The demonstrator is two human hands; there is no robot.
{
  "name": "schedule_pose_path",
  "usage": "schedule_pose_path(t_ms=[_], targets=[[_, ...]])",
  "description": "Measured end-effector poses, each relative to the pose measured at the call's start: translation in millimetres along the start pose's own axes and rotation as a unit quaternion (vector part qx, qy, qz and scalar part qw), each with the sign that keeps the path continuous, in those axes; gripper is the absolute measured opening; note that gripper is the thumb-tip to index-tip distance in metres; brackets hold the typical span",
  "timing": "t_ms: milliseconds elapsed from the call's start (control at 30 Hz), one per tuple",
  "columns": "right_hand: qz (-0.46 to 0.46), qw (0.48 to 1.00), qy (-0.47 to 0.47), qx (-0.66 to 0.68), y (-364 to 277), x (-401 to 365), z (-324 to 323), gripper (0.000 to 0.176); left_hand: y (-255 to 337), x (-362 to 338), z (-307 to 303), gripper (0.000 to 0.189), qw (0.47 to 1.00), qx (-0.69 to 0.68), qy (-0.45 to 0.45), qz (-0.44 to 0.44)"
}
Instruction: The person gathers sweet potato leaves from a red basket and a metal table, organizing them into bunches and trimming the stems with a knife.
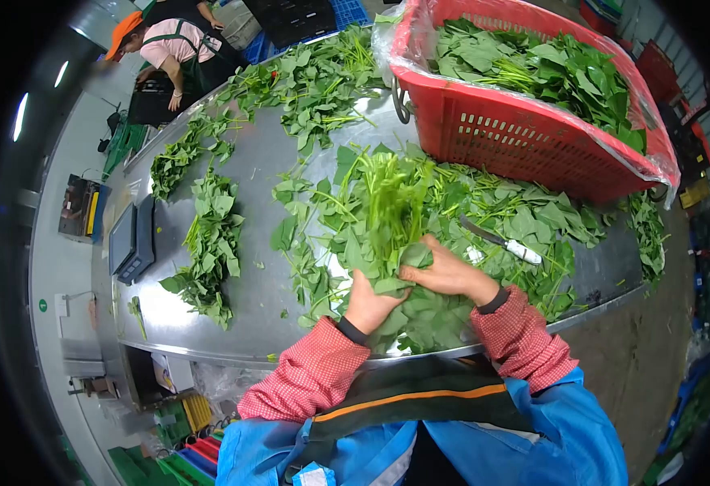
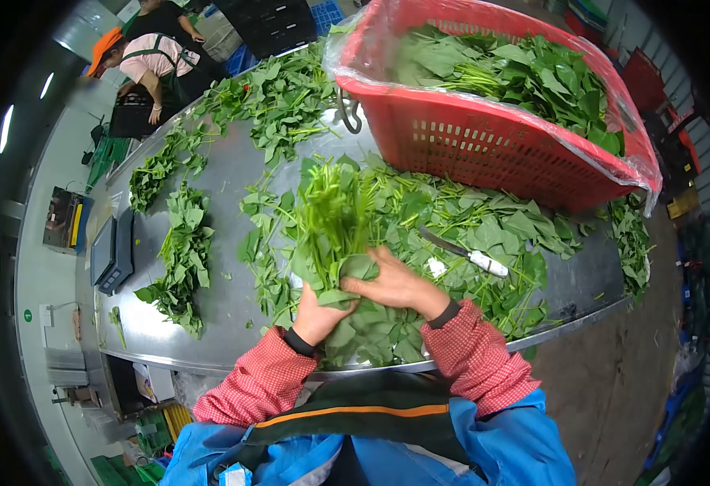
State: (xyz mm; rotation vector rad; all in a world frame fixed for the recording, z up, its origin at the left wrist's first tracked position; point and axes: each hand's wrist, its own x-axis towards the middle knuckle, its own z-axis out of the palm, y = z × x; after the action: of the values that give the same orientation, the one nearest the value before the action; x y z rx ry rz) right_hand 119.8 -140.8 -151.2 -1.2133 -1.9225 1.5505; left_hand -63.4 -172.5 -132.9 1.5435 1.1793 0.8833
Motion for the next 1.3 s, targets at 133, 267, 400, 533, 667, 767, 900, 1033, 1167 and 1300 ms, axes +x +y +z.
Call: schedule_pose_path(t_ms=[133,267,400,533,667,767,900,1033,1167,1300], targets=[[0.001,0.968,-0.138,0.210,-27,-6,1,0.048,-7,-11,-2,0.087,0.955,0.260,0.114,0.086],[0.072,0.954,-0.138,0.256,-5,-3,34,0.058,-40,-14,-10,0.105,0.948,0.252,0.184,0.058],[0.046,0.988,-0.148,-0.018,-16,-15,19,0.066,3,0,-65,0.100,0.924,0.325,0.175,0.101],[0.006,0.986,-0.130,-0.105,4,-44,9,0.061,-45,-13,-108,0.096,0.860,0.509,-0.004,0.035],[0.013,0.992,0.117,-0.051,-37,-44,-31,0.039,-5,-12,-110,0.099,0.901,0.433,0.029,0.004],[-0.129,0.884,0.361,-0.266,-67,-25,-25,0.043,7,-14,-102,0.102,0.910,0.410,0.051,0.033],[-0.089,0.863,0.362,-0.341,-71,-2,11,0.033,27,-18,-82,0.103,0.917,0.391,0.061,0.058],[-0.134,0.896,0.353,-0.234,-14,-7,-10,0.011,16,-29,-100,0.100,0.912,0.402,0.060,0.055],[-0.033,0.896,0.442,-0.032,-18,-18,-56,0.013,9,-42,-116,0.096,0.884,0.462,0.051,0.038],[-0.059,0.909,0.294,-0.291,-67,3,-17,0.060,28,-35,-96,0.094,0.862,0.499,0.027,0.084]])
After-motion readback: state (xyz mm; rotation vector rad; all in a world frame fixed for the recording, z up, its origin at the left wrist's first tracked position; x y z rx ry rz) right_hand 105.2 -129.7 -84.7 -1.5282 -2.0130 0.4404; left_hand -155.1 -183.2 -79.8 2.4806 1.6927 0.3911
